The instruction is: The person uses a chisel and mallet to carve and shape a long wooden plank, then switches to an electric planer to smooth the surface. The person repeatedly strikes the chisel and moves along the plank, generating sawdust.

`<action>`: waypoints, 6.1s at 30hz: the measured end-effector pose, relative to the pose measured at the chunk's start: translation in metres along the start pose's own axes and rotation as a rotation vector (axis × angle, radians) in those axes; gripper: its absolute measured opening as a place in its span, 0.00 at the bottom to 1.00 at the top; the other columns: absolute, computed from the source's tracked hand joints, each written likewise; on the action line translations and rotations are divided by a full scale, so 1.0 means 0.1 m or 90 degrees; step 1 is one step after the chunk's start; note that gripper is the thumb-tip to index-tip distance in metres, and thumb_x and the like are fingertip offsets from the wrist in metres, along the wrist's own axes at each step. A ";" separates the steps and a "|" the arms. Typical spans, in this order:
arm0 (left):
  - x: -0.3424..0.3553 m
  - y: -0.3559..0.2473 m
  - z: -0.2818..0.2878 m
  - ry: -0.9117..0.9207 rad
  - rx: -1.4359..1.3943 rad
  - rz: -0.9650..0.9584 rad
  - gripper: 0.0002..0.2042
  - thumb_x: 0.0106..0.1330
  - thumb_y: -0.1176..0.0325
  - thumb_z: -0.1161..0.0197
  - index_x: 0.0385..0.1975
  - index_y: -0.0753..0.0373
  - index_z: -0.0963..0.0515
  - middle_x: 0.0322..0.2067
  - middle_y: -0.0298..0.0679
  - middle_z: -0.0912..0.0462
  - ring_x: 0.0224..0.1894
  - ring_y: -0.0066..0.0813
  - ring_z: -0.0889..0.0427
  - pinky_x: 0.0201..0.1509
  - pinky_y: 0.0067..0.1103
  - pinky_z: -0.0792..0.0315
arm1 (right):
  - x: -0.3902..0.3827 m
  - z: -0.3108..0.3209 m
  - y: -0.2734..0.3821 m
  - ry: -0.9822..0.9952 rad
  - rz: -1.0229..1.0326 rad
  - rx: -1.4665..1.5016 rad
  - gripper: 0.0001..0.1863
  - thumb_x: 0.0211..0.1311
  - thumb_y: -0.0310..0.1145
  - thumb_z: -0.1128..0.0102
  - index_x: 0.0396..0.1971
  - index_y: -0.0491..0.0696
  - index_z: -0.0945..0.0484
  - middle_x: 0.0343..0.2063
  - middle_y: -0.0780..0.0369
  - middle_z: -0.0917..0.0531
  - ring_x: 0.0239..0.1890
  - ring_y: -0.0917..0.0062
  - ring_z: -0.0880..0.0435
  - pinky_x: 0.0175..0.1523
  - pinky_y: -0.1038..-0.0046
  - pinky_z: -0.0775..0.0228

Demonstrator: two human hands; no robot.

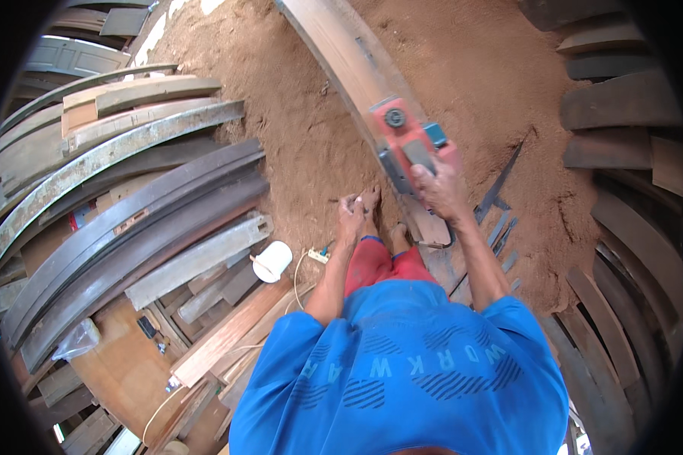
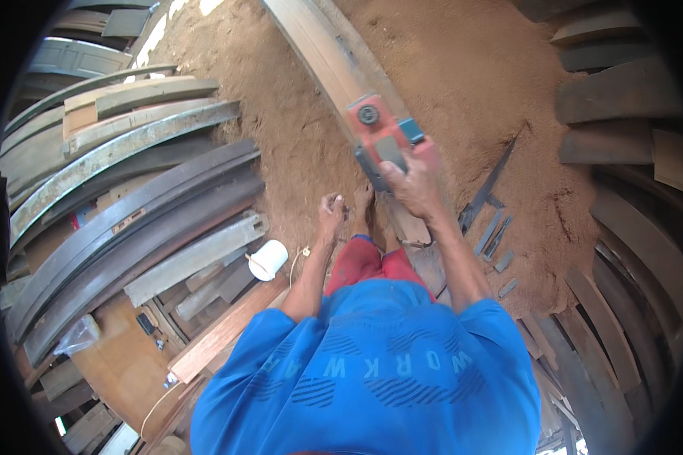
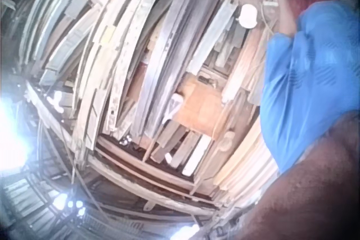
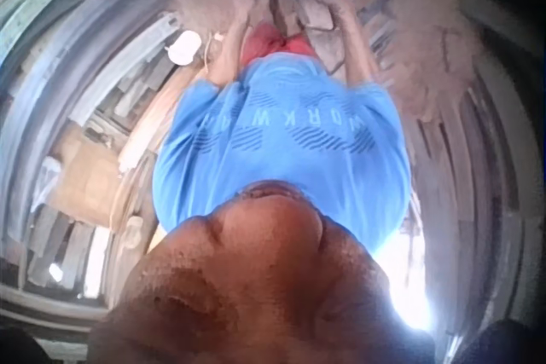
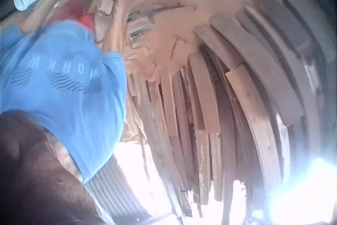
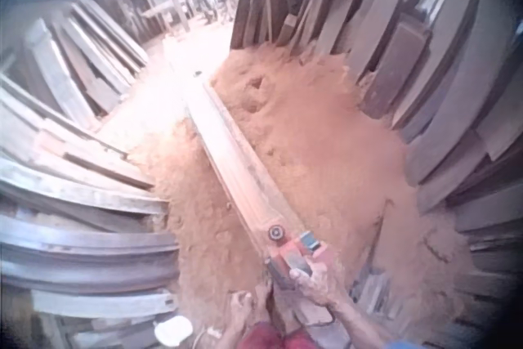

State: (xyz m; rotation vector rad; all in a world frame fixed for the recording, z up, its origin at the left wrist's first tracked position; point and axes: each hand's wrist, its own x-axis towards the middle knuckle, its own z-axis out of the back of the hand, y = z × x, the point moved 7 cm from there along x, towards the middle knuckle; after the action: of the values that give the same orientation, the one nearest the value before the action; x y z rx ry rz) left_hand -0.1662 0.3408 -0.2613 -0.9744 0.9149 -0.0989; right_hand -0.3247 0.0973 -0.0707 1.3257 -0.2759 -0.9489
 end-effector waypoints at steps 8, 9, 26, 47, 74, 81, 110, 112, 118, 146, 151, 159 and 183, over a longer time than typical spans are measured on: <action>-0.25 0.59 0.18 0.132 0.339 -0.017 0.22 0.71 0.64 0.36 0.58 0.74 0.27 0.36 0.45 0.14 0.38 0.30 0.15 0.43 0.27 0.21 | -1.04 0.26 -0.51 -0.009 -0.104 0.008 0.40 0.68 0.66 0.46 0.52 0.37 0.23 0.21 0.62 0.21 0.23 0.74 0.20 0.33 0.67 0.26; -0.33 0.58 0.20 0.138 0.381 -0.016 0.22 0.71 0.64 0.36 0.57 0.74 0.27 0.36 0.45 0.14 0.37 0.30 0.15 0.43 0.28 0.20 | -1.12 0.23 -0.55 0.003 -0.127 0.017 0.41 0.68 0.67 0.46 0.51 0.37 0.23 0.22 0.60 0.20 0.25 0.72 0.19 0.35 0.66 0.26; -0.39 0.73 0.43 0.115 0.199 0.117 0.20 0.78 0.58 0.44 0.56 0.71 0.25 0.39 0.48 0.14 0.40 0.33 0.15 0.47 0.29 0.21 | 0.16 -0.50 -0.05 0.032 -0.023 -0.064 0.35 0.67 0.59 0.44 0.48 0.36 0.21 0.37 0.42 0.16 0.42 0.48 0.14 0.50 0.57 0.25; -0.14 0.52 0.22 0.139 0.208 0.052 0.22 0.78 0.58 0.44 0.59 0.71 0.27 0.47 0.47 0.14 0.47 0.32 0.15 0.52 0.27 0.22 | -0.19 -0.09 0.00 -0.058 0.019 0.050 0.33 0.72 0.63 0.46 0.43 0.42 0.19 0.24 0.65 0.19 0.26 0.79 0.21 0.31 0.71 0.29; 0.12 -0.72 -0.50 0.086 -0.199 -0.053 0.19 0.81 0.61 0.50 0.59 0.71 0.28 0.44 0.40 0.19 0.37 0.18 0.24 0.41 0.17 0.25 | 0.12 -0.07 -0.09 -0.005 0.011 -0.032 0.41 0.66 0.66 0.45 0.50 0.35 0.21 0.38 0.40 0.15 0.45 0.47 0.14 0.50 0.56 0.25; 0.24 -0.91 -0.81 0.135 -0.288 -0.028 0.21 0.82 0.59 0.52 0.61 0.69 0.27 0.40 0.31 0.23 0.34 0.13 0.29 0.36 0.13 0.32 | -0.19 0.22 -0.20 0.012 -0.037 -0.023 0.41 0.66 0.66 0.45 0.49 0.36 0.20 0.39 0.41 0.15 0.45 0.50 0.14 0.52 0.58 0.25; 0.23 -1.00 -0.87 0.191 -0.198 -0.012 0.28 0.83 0.50 0.60 0.61 0.69 0.24 0.49 0.42 0.15 0.47 0.29 0.18 0.54 0.25 0.26 | -0.21 0.20 -0.25 0.045 -0.052 0.012 0.41 0.66 0.65 0.45 0.52 0.37 0.21 0.42 0.43 0.15 0.48 0.53 0.15 0.55 0.59 0.26; 0.20 -1.06 -0.85 0.191 -0.188 -0.028 0.29 0.82 0.49 0.60 0.61 0.70 0.24 0.51 0.44 0.15 0.50 0.32 0.18 0.58 0.28 0.27 | 0.10 0.16 -0.12 0.085 -0.046 -0.032 0.40 0.66 0.65 0.45 0.50 0.37 0.20 0.40 0.42 0.15 0.48 0.52 0.14 0.55 0.57 0.27; 0.37 -0.63 -0.53 0.015 -0.131 -0.012 0.29 0.82 0.49 0.59 0.61 0.70 0.24 0.49 0.44 0.18 0.51 0.34 0.23 0.58 0.29 0.30 | 0.20 0.18 -0.14 0.024 -0.038 -0.023 0.38 0.66 0.63 0.45 0.50 0.37 0.20 0.40 0.42 0.15 0.46 0.53 0.14 0.53 0.56 0.26; 0.33 -1.38 -0.91 0.000 0.171 -0.132 0.38 0.61 0.53 0.26 0.61 0.77 0.33 0.43 0.53 0.17 0.44 0.41 0.16 0.51 0.34 0.22 | -0.45 0.96 -0.39 -0.122 -0.068 0.125 0.37 0.70 0.68 0.45 0.44 0.42 0.23 0.24 0.68 0.24 0.23 0.87 0.26 0.29 0.79 0.30; 0.34 -1.60 -0.94 -0.078 0.337 -0.209 0.33 0.58 0.57 0.24 0.54 0.74 0.30 0.46 0.59 0.17 0.51 0.52 0.16 0.57 0.39 0.24 | -0.67 0.89 -0.50 -0.127 -0.120 0.193 0.37 0.70 0.67 0.45 0.47 0.41 0.23 0.24 0.68 0.23 0.25 0.86 0.25 0.30 0.78 0.29; 0.71 -1.19 -0.89 0.107 0.113 -0.085 0.26 0.71 0.60 0.35 0.60 0.72 0.33 0.50 0.54 0.18 0.47 0.40 0.15 0.49 0.36 0.20 | -0.76 0.61 -0.55 -0.013 -0.141 0.143 0.41 0.67 0.67 0.42 0.55 0.39 0.24 0.25 0.64 0.21 0.26 0.82 0.21 0.32 0.75 0.28; 0.22 0.29 -0.07 0.015 0.129 -0.032 0.20 0.78 0.60 0.45 0.59 0.69 0.25 0.40 0.37 0.19 0.39 0.23 0.24 0.45 0.24 0.27 | -0.41 0.04 -0.17 0.063 -0.022 0.014 0.35 0.68 0.62 0.45 0.50 0.39 0.21 0.27 0.51 0.16 0.35 0.55 0.16 0.45 0.57 0.25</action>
State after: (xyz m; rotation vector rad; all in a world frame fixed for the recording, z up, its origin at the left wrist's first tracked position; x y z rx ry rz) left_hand -0.1662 0.3434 -0.2984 -0.8095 0.8845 -0.2417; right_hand -0.3595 0.1245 -0.0714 1.3968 -0.1882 -0.9083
